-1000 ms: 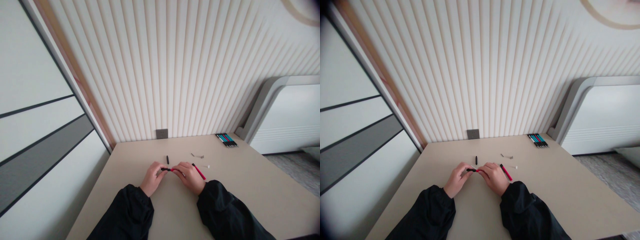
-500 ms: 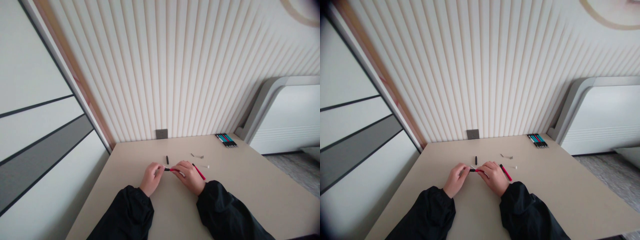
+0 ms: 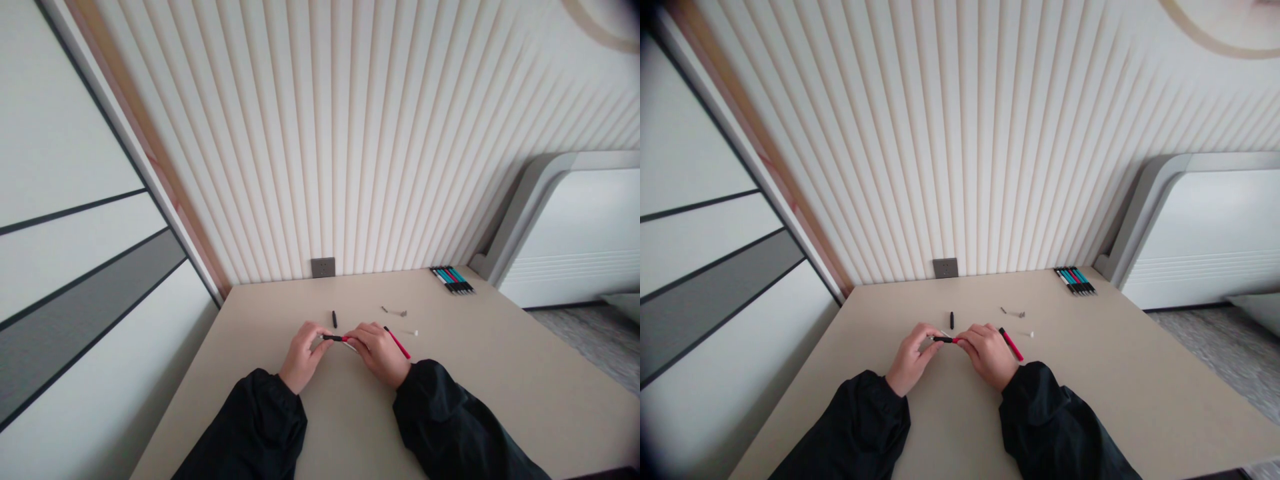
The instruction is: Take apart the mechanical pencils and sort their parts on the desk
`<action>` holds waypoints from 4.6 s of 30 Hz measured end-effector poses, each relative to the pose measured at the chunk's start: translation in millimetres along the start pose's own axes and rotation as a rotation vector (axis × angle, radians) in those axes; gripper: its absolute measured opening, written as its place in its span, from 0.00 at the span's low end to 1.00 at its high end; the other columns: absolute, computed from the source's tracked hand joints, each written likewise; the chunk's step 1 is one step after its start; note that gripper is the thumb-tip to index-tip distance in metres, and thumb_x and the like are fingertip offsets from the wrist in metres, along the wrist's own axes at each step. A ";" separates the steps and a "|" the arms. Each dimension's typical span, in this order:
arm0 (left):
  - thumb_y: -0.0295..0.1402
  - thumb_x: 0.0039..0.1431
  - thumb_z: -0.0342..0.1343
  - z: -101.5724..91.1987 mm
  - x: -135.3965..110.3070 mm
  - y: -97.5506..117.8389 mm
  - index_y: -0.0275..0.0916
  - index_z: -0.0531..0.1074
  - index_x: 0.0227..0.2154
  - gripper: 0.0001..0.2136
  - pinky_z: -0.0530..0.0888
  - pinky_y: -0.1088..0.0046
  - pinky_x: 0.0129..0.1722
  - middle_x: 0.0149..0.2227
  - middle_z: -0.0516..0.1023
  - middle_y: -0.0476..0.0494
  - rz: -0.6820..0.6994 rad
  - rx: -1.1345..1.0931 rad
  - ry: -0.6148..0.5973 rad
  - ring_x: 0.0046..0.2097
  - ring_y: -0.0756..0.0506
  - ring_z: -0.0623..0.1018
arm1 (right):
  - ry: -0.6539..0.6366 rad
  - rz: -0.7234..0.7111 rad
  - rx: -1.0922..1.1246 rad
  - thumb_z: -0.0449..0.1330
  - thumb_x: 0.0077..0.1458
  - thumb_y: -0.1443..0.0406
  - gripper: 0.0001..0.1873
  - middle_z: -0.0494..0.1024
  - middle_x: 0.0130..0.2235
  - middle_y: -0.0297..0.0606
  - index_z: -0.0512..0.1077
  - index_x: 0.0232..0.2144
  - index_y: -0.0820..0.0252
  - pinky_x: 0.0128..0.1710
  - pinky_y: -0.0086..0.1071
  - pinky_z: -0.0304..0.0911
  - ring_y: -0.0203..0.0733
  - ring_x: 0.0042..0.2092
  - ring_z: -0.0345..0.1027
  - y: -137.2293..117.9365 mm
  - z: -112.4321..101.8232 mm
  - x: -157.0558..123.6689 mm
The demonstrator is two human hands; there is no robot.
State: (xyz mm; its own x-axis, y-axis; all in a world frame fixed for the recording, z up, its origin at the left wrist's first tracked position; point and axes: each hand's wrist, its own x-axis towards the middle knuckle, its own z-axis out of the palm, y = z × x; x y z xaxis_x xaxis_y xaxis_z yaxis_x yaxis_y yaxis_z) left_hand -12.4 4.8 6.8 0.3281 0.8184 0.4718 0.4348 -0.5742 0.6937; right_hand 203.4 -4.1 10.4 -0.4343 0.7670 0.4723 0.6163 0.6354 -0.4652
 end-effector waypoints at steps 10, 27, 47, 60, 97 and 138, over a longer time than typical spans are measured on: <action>0.36 0.65 0.48 3.5 0.4 -2.4 0.39 0.71 0.31 0.10 0.70 0.68 0.41 0.32 0.74 0.45 -0.055 0.034 -0.006 0.38 0.45 0.74 | 0.041 -0.042 -0.030 0.53 0.64 0.62 0.10 0.77 0.37 0.38 0.74 0.41 0.55 0.42 0.36 0.60 0.41 0.39 0.69 -0.3 0.2 1.0; 0.35 0.65 0.47 -0.1 0.6 7.4 0.39 0.71 0.35 0.09 0.71 0.67 0.43 0.35 0.74 0.43 -0.008 0.005 -0.008 0.40 0.45 0.73 | 0.006 -0.068 -0.066 0.50 0.65 0.62 0.12 0.76 0.32 0.38 0.74 0.39 0.56 0.38 0.32 0.61 0.39 0.35 0.70 -2.4 -0.7 -0.9; 0.36 0.63 0.51 -2.2 0.9 5.8 0.39 0.73 0.34 0.08 0.71 0.69 0.40 0.33 0.75 0.44 0.004 0.010 -0.013 0.38 0.46 0.75 | 0.076 -0.115 -0.027 0.52 0.64 0.60 0.12 0.77 0.34 0.40 0.74 0.40 0.56 0.39 0.33 0.63 0.39 0.36 0.71 -3.3 -5.6 1.2; 0.35 0.60 0.55 -3.3 2.3 4.1 0.40 0.74 0.34 0.05 0.72 0.65 0.41 0.34 0.77 0.42 0.129 -0.005 0.005 0.39 0.44 0.75 | 0.000 -0.007 -0.031 0.47 0.66 0.61 0.15 0.77 0.31 0.36 0.74 0.38 0.55 0.35 0.28 0.62 0.37 0.33 0.72 -4.1 -4.6 -1.9; 0.43 0.61 0.53 13.6 -0.8 16.6 0.35 0.72 0.40 0.14 0.72 0.69 0.42 0.39 0.78 0.40 -0.305 -0.495 0.135 0.41 0.44 0.76 | 0.162 -0.001 -0.111 0.50 0.64 0.63 0.13 0.78 0.40 0.41 0.74 0.45 0.55 0.43 0.36 0.60 0.42 0.42 0.70 -14.0 -6.3 6.7; 0.29 0.64 0.49 5.9 -2.5 3.4 0.41 0.72 0.42 0.09 0.72 0.68 0.41 0.36 0.71 0.44 0.126 0.424 -0.136 0.40 0.46 0.72 | 0.266 0.451 0.415 0.58 0.56 0.55 0.15 0.80 0.37 0.40 0.77 0.36 0.58 0.39 0.35 0.65 0.43 0.37 0.71 25.8 -8.4 -4.2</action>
State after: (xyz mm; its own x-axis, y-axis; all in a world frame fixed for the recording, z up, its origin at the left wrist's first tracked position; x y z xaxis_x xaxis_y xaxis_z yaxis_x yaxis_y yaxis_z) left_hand -6.9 0.7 4.8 0.4953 0.7473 0.4430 0.6799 -0.6509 0.3378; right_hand 226.6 8.3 2.7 0.0159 0.9512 0.3080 0.3726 0.2802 -0.8847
